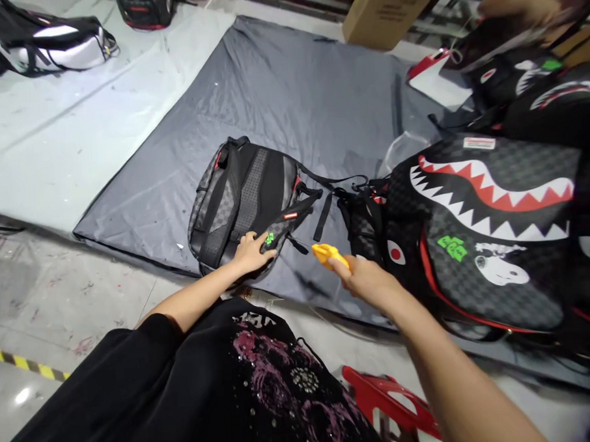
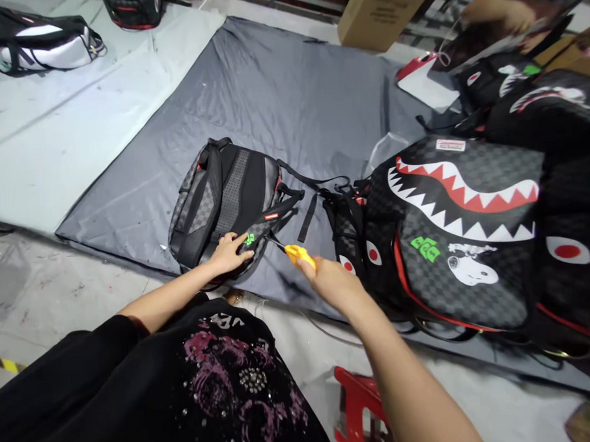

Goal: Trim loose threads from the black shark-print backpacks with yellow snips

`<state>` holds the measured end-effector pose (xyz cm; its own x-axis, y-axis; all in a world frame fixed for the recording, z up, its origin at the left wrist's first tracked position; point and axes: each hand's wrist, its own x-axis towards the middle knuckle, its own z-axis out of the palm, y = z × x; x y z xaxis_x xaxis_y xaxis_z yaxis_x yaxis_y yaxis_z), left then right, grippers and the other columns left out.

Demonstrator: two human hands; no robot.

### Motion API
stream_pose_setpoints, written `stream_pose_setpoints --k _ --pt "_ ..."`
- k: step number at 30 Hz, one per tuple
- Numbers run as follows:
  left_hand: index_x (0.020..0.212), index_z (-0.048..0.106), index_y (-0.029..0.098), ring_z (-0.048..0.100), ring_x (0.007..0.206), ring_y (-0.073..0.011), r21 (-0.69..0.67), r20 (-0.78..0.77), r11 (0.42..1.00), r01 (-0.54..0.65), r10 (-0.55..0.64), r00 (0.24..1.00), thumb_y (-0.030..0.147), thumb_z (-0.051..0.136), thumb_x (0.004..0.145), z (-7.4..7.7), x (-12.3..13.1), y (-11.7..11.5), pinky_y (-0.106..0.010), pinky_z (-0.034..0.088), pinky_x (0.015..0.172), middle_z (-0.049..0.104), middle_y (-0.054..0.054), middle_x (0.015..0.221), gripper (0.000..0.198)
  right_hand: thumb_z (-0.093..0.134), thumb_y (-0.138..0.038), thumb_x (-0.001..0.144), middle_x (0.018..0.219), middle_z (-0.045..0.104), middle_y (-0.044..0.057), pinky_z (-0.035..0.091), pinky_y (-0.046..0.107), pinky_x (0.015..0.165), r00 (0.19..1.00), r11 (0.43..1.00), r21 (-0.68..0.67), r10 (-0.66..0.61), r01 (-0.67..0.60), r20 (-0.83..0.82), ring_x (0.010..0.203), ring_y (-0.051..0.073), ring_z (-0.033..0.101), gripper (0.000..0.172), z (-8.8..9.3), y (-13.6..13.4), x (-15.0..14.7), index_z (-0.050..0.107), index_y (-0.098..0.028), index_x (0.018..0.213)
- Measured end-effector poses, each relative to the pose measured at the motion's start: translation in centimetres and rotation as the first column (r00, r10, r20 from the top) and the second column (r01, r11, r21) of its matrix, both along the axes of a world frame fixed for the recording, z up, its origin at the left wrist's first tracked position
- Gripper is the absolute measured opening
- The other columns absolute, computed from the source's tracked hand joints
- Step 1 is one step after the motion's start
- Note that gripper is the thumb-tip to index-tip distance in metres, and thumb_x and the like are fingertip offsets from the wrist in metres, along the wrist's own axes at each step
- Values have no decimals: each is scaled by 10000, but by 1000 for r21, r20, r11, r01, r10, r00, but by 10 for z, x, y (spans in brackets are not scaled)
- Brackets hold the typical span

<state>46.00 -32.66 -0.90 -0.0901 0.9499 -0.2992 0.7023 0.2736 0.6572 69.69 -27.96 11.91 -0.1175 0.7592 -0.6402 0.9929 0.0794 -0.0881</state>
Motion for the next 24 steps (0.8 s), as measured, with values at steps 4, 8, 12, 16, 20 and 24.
stream_pose_setpoints --k 4,8,12,16,20,24 --pt "1343 515 220 367 1356 -279 232 280 889 -394 327 903 431 593 865 13 -61 -12 -405 299 1129 440 -120 1429 528 251 -554 982 989 718 137 413 295 663 1000 1000 -20 -2 3 31 941 277 672 517 -25 -56 -15 610 -192 1063" --pt "1069 577 179 593 1100 -199 -309 575 596 -741 738 354 315 529 915 4 -117 -26 -339 457 974 635 -94 1075 211 222 -521 1001 956 727 131 428 310 674 998 997 -51 -48 50 43 932 284 684 501 -53 -103 -36 594 -200 1100" --pt "847 561 166 662 737 -158 -541 612 616 -573 756 234 299 418 963 -10 -142 -18 -300 546 764 624 -59 735 227 227 -499 1009 928 723 154 448 325 660 992 994 34 -108 106 62 874 289 697 494 -85 -129 -61 560 -157 1137" --pt "907 600 136 690 732 -209 -622 658 662 -418 731 178 391 409 963 -16 -142 -3 -348 574 745 667 -104 738 323 247 -476 1015 926 721 152 455 305 670 989 988 74 -140 137 44 854 261 704 462 -110 -136 -83 551 -152 1144" --pt "1103 607 92 716 848 -271 -671 734 725 -154 679 -2 481 391 953 -25 -137 -2 -437 564 835 725 -144 838 470 268 -470 1017 965 724 132 459 293 712 994 992 64 -108 110 -27 908 247 698 436 -120 -124 -106 557 -184 1176" --pt "1165 608 73 718 920 -287 -620 781 785 2 617 -99 547 353 951 -36 -141 -6 -449 531 909 743 -171 931 579 300 -499 1010 987 727 110 451 286 730 996 998 59 11 -6 -87 940 243 689 422 -120 -113 -121 563 -208 1165"
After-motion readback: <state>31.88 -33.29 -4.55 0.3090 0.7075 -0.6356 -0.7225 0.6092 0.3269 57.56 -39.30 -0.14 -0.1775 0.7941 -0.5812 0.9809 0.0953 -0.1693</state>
